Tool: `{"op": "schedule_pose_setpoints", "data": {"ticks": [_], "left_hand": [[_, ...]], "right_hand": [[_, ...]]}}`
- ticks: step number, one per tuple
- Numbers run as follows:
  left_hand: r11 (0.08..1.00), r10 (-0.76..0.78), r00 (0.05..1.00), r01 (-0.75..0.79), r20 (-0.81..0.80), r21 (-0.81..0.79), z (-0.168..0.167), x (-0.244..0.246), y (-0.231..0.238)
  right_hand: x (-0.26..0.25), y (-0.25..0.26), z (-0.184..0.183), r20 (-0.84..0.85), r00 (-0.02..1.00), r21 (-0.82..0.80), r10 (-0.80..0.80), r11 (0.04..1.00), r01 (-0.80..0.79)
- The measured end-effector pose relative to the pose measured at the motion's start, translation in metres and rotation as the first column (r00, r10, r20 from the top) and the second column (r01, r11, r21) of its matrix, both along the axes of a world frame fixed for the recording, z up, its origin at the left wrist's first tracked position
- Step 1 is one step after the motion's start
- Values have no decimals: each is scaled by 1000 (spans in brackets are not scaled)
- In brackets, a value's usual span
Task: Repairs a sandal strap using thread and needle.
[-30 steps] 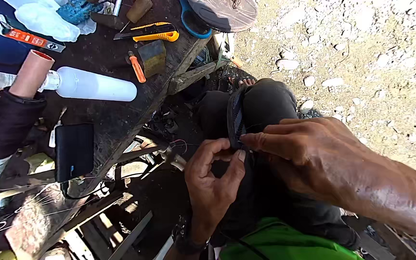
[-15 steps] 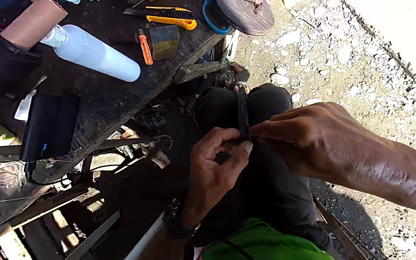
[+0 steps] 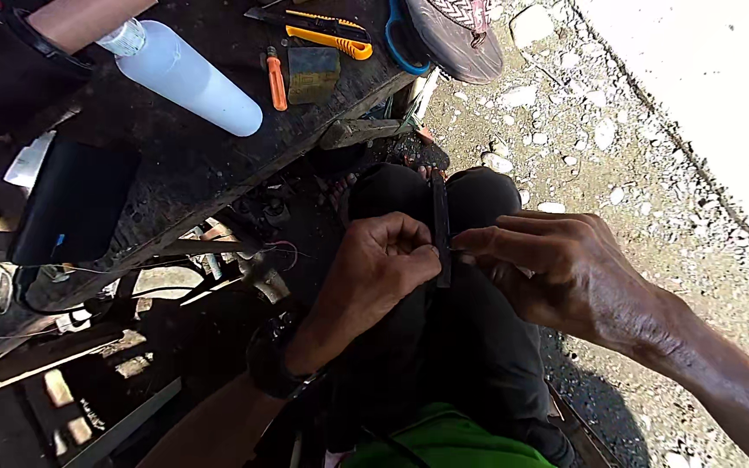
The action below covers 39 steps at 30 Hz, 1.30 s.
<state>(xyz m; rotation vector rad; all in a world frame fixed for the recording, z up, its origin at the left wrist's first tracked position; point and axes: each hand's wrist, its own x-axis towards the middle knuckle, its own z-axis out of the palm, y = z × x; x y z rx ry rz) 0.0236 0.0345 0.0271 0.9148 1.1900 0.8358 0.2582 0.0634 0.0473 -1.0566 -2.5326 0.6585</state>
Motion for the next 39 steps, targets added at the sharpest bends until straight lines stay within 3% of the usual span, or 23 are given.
{"op": "schedule_pose_setpoints", "data": {"ticks": [13,22,24,26,28,30,34,37,39], "left_hand": [[1000,-23,991,23,133,3,-5,-4,-1],[1000,-13,971,10,239,13,-12,-7,-5],[992,-19,987,-2,161,128,-16,-11,-10],[936,79,997,-73,-4,346,-21,-14,-14],[878,70,988,3,-136,479,-31,-17,-14],[887,-32,991,88,-130,454,-37,-16,-9],[865,-34,993,85,-112,494,-30,-26,-10],[736,37,967,144,-251,662,-17,-34,-27],[629,-31,935,292,-353,720,-8,-33,-46]], "right_hand": [[5,8,-28,-254,967,-76,33,996,-54],[-6,9,-19,-192,981,-8,35,999,-38],[-4,8,-15,-106,993,28,55,998,-52],[-4,6,-10,-10,999,67,40,997,-39],[-5,1,-10,14,1000,92,9,996,-10],[-6,-1,-13,-6,1000,128,-4,992,5],[-5,-1,-17,-46,999,155,0,988,7],[-5,-1,-17,-52,999,157,0,988,9],[-6,-2,-17,-57,998,160,-3,987,12]]}}
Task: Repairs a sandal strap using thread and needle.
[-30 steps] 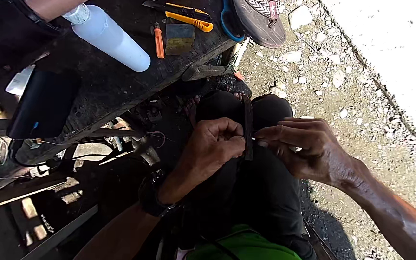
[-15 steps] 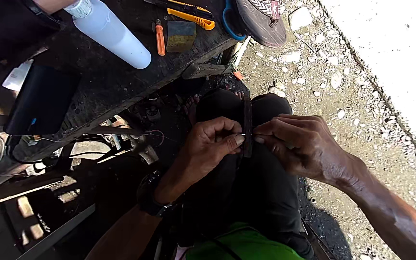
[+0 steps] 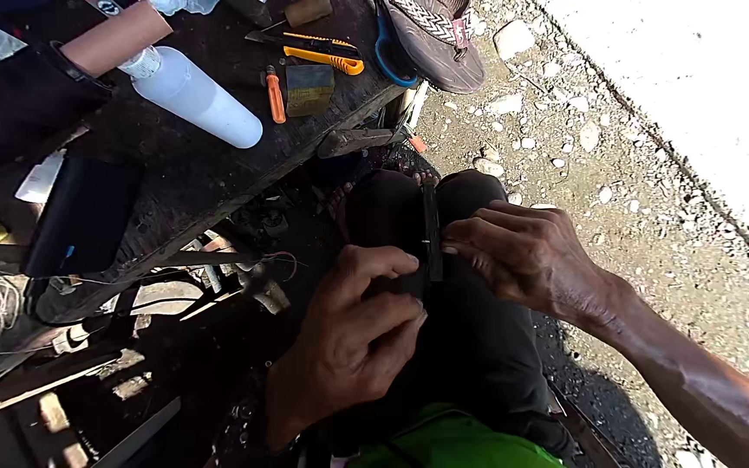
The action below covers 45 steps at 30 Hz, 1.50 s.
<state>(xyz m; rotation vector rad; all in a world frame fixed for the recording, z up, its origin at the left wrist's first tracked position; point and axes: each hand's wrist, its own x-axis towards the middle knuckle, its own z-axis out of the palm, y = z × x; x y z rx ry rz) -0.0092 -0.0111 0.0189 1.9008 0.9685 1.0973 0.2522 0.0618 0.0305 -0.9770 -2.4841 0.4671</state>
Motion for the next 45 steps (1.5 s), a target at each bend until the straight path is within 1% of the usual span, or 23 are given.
{"op": "schedule_pose_setpoints", "data": {"ticks": [2,4,5,6,7,9,11,12,14,16,18,21,24,26,28,32,34,36,39,40,42,44,45], "left_hand": [[985,-161,983,165,-85,43,1,7,-19],[961,-276,952,276,-132,-15,-7,15,-32],[954,-295,950,288,-104,-78,-10,17,-34],[955,-265,964,258,-29,-150,-13,17,-33],[954,-186,980,199,75,-223,-13,16,-27],[951,38,972,37,233,-308,-11,15,-8],[939,212,932,-111,293,-325,-12,18,9],[936,242,924,-142,297,-323,-13,21,15],[937,236,937,-150,258,-315,-16,26,19],[937,191,953,-105,236,-333,-16,27,16],[923,156,956,-51,248,-382,-13,25,11],[892,181,945,-42,271,-451,-12,23,6],[912,149,961,-42,235,-408,-15,19,9],[926,119,978,-46,174,-374,-14,17,12],[928,97,987,-42,131,-371,-9,17,14],[928,107,989,-62,104,-368,0,22,19],[932,117,989,-77,93,-354,2,25,21],[930,105,992,-74,69,-359,4,23,23],[917,38,998,-56,-53,-394,9,13,27],[912,3,996,-41,-92,-408,10,9,29],[890,-39,995,-9,-96,-456,15,0,30],[856,-70,996,85,48,-510,21,-15,28],[837,-93,986,152,137,-525,23,-24,26]], "right_hand": [[0,-1,-1,-4,1000,-2,0,1000,0],[-1,-1,-2,-11,1000,1,-5,1000,5],[-1,-1,-2,-13,1000,3,-4,1000,4],[-2,-2,-2,-12,1000,9,-6,1000,6],[-3,-2,-2,-10,1000,21,-9,1000,10],[-4,-3,-2,-5,1000,40,-12,999,13],[-4,-4,-2,9,1000,60,-15,998,14],[-5,-4,-2,14,1000,62,-14,998,13],[-4,-5,-2,18,1000,64,-16,998,15],[-3,-5,0,22,1000,59,-22,998,21],[-4,-8,1,39,998,57,-49,997,46],[-10,-13,6,119,988,94,-102,991,92],[-15,-15,8,210,974,134,-82,989,54],[-12,-12,4,216,976,135,-18,991,-11],[-7,-10,1,203,979,140,-14,990,-15],[4,-13,-2,155,977,110,-146,985,129],[21,-19,-5,149,962,80,-229,972,219],[51,-25,-10,193,913,42,-360,932,359],[97,-34,-16,285,790,41,-542,831,555],[102,-37,-16,284,774,18,-567,810,586],[94,-45,-17,217,814,-112,-539,814,569],[79,-54,-20,77,881,-371,-467,807,460],[73,-56,-22,-28,900,-502,-434,785,363]]}}
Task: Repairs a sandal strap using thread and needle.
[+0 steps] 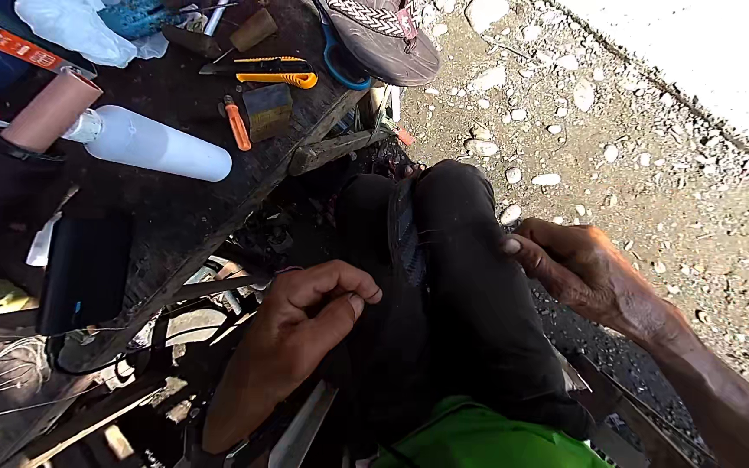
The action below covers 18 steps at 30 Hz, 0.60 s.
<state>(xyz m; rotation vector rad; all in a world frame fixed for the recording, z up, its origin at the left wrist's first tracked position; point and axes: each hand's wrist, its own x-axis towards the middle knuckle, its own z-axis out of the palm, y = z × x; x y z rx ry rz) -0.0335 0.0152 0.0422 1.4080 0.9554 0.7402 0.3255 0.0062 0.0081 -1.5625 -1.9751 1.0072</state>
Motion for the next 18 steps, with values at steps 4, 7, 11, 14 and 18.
{"op": "schedule_pose_setpoints", "data": {"ticks": [4,7,11,14,18], "left_hand": [[995,16,1000,-13,22,-100,0,-29,-11],[983,179,946,-162,-271,82,-8,-31,-16],[918,339,917,-273,-212,288,-9,11,-18],[926,302,914,-215,-269,311,-14,47,-18],[906,311,885,-166,-347,390,-22,67,-13]], "right_hand": [[-28,-9,-2,-483,875,-66,21,996,-60],[-55,-9,2,-494,869,54,21,999,6],[-86,6,-5,-69,997,370,35,929,-7],[-90,13,-11,-31,998,405,63,913,-46],[-70,7,10,-694,718,-41,56,992,-117]]}}
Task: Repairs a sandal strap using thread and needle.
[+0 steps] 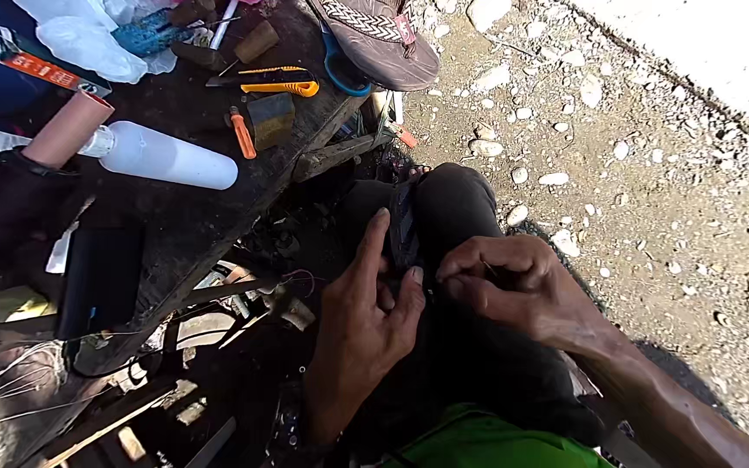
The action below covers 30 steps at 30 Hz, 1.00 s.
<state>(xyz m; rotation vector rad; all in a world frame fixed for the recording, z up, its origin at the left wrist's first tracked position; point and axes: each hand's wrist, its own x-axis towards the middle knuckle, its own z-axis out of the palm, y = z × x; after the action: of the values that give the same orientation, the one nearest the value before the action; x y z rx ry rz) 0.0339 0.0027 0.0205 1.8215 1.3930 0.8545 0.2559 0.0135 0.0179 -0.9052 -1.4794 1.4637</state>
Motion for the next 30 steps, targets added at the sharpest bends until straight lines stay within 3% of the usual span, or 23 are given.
{"op": "schedule_pose_setpoints", "data": {"ticks": [2,3,4,9,11,14,18,22,26,27,28,29,30], "left_hand": [[1000,-7,1000,7,-7,1,1,2,2],[1000,1,1000,-1,9,8,0,3,2],[1000,13,999,-13,32,21,-2,5,2],[994,72,994,-79,87,75,-11,12,3],[995,80,994,-84,75,48,-9,10,2],[999,39,992,-35,120,-36,-1,-1,2],[990,32,900,31,436,-135,-1,-12,7],[982,132,717,-2,684,-187,6,-26,9],[971,185,661,-7,727,-241,4,-32,5],[969,193,655,-12,730,-246,3,-32,5],[969,193,652,-11,734,-245,3,-33,4],[970,191,650,-9,735,-244,5,-33,2],[971,187,644,-8,742,-237,7,-34,1]], "right_hand": [[14,-6,8,-415,904,-248,100,944,-219],[19,-8,11,-517,850,-280,102,918,-280],[22,-11,15,-534,841,-278,89,921,-274],[20,-18,24,-413,891,-313,-189,948,56],[24,-14,16,-369,907,-324,-206,942,82],[32,-9,5,-258,951,-216,-168,970,113],[12,-4,4,-566,819,-273,-99,959,-72],[10,4,9,-531,838,-417,-127,900,-128],[-10,3,14,-800,600,-294,21,858,-422],[-19,6,14,-796,602,-239,67,879,-413],[-25,10,15,-721,685,-183,102,926,-330],[-27,14,16,-528,844,-94,95,981,-169],[-26,19,18,-183,983,79,11,997,3]]}}
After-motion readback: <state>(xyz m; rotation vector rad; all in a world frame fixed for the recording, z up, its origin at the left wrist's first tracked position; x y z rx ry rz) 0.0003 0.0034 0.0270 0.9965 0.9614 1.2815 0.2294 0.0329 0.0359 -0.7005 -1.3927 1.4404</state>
